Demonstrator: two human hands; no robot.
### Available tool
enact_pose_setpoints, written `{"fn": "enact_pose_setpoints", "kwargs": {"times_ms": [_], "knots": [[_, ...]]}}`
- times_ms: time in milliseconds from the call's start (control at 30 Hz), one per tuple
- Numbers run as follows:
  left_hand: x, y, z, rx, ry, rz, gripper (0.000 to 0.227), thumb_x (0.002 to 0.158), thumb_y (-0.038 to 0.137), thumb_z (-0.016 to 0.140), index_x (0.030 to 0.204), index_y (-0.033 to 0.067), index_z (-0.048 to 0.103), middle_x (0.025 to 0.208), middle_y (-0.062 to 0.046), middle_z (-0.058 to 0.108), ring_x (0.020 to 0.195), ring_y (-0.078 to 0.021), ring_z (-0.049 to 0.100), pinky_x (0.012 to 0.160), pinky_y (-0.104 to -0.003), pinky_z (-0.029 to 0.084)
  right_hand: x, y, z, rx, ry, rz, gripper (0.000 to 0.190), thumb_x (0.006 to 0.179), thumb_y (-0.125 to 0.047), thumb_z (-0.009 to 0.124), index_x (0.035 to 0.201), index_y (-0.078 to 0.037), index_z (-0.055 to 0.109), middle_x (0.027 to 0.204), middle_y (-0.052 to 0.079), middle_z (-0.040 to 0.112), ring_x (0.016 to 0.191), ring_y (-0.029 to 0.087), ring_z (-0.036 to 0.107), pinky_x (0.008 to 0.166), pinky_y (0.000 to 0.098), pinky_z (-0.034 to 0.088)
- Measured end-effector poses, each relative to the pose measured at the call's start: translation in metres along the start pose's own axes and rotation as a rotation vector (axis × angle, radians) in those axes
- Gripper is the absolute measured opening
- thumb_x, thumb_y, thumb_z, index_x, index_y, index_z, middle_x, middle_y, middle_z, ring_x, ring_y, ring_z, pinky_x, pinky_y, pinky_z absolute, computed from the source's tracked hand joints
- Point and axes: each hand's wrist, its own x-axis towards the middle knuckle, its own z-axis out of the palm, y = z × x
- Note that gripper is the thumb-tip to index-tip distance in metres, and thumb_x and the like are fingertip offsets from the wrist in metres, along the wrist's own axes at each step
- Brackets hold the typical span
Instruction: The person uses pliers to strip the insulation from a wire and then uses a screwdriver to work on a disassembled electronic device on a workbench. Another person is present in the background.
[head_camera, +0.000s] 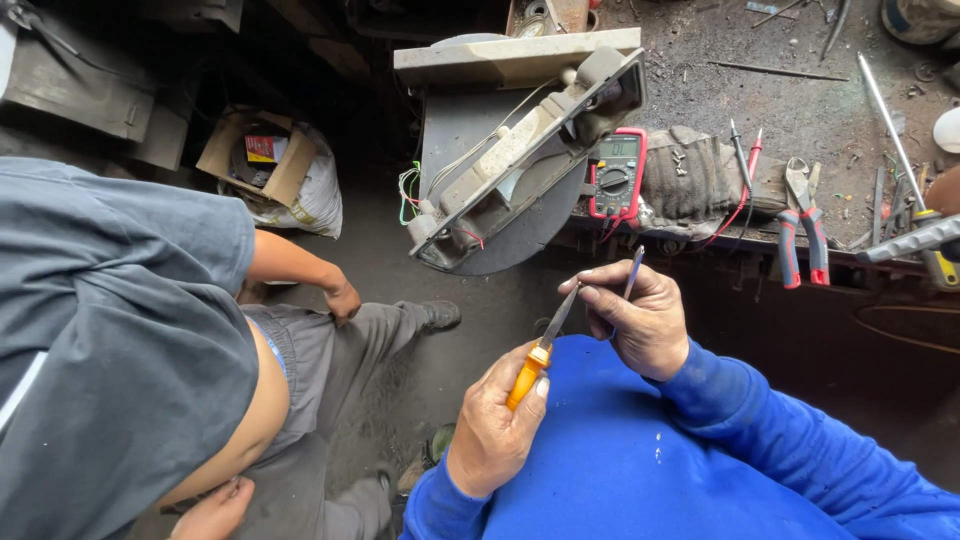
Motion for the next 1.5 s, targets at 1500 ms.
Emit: {"fn": "enact_pose_setpoints", "kwargs": {"times_ms": [1500], "knots": [[0.002, -0.010, 0.004, 0.125, 0.071, 0.036, 0.025, 0.100, 0.021, 0.054, 0.111, 0.0008, 0.065, 0.121, -0.014, 0.069, 0.101, -0.0258, 0.070, 0.089, -0.035, 0.055, 0.013, -0.008, 0.005, -0.241, -0.035, 0.129, 0.018, 0.092, -0.010, 0.073, 0.105, 0.000, 0.076, 0.067, 0.009, 0.071, 0.044, 0.007, 0.042, 0.035, 0.0212, 0.032]]}}
